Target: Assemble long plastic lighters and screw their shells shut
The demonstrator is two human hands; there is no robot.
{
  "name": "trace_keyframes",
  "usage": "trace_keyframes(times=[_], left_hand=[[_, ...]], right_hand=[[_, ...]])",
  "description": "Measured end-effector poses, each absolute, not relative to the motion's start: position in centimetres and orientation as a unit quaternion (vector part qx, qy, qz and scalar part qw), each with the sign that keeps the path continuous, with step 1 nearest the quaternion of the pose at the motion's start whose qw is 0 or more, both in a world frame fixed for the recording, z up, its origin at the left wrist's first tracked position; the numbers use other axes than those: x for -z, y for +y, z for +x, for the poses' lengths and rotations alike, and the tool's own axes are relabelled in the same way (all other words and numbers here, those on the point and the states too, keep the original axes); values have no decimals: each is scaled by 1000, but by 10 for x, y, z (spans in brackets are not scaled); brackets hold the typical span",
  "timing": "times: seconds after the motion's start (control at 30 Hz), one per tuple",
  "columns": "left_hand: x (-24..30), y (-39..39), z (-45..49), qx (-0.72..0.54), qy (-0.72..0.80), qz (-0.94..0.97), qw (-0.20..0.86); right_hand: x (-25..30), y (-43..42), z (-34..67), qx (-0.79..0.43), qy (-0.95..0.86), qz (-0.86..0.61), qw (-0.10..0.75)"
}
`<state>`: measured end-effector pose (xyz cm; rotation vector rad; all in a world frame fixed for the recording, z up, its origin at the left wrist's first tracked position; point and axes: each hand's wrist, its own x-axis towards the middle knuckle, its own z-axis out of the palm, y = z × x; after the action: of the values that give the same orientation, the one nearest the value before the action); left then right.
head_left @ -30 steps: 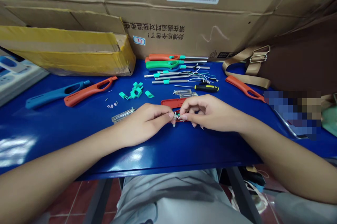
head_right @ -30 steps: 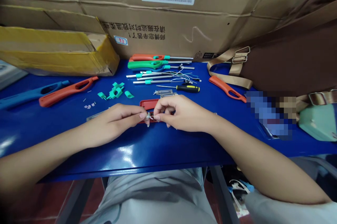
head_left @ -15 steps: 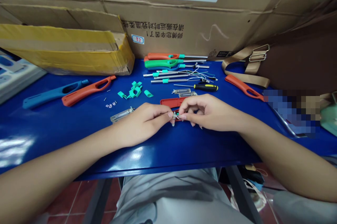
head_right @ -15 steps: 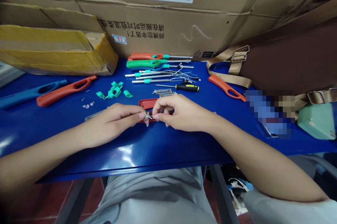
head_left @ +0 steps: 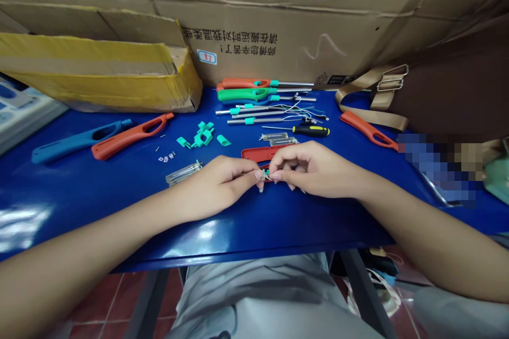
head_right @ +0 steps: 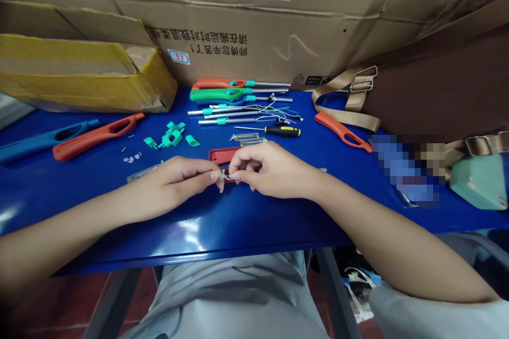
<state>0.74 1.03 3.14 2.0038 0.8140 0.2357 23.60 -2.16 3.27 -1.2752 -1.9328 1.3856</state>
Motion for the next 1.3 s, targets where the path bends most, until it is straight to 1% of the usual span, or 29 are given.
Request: trace_keyframes(times=[0.53, 1.2, 1.3], left_hand=[[-31, 9, 10, -88, 339, 802, 484], [-31, 8, 11, -90, 326, 800, 495], [-28, 7, 11, -89, 319, 806, 491]], right_hand=[[-28, -22, 237, -481, -719, -453, 216], [-28, -24, 236, -421, -758, -447, 221], [-29, -24, 236, -424, -762, -442, 211]])
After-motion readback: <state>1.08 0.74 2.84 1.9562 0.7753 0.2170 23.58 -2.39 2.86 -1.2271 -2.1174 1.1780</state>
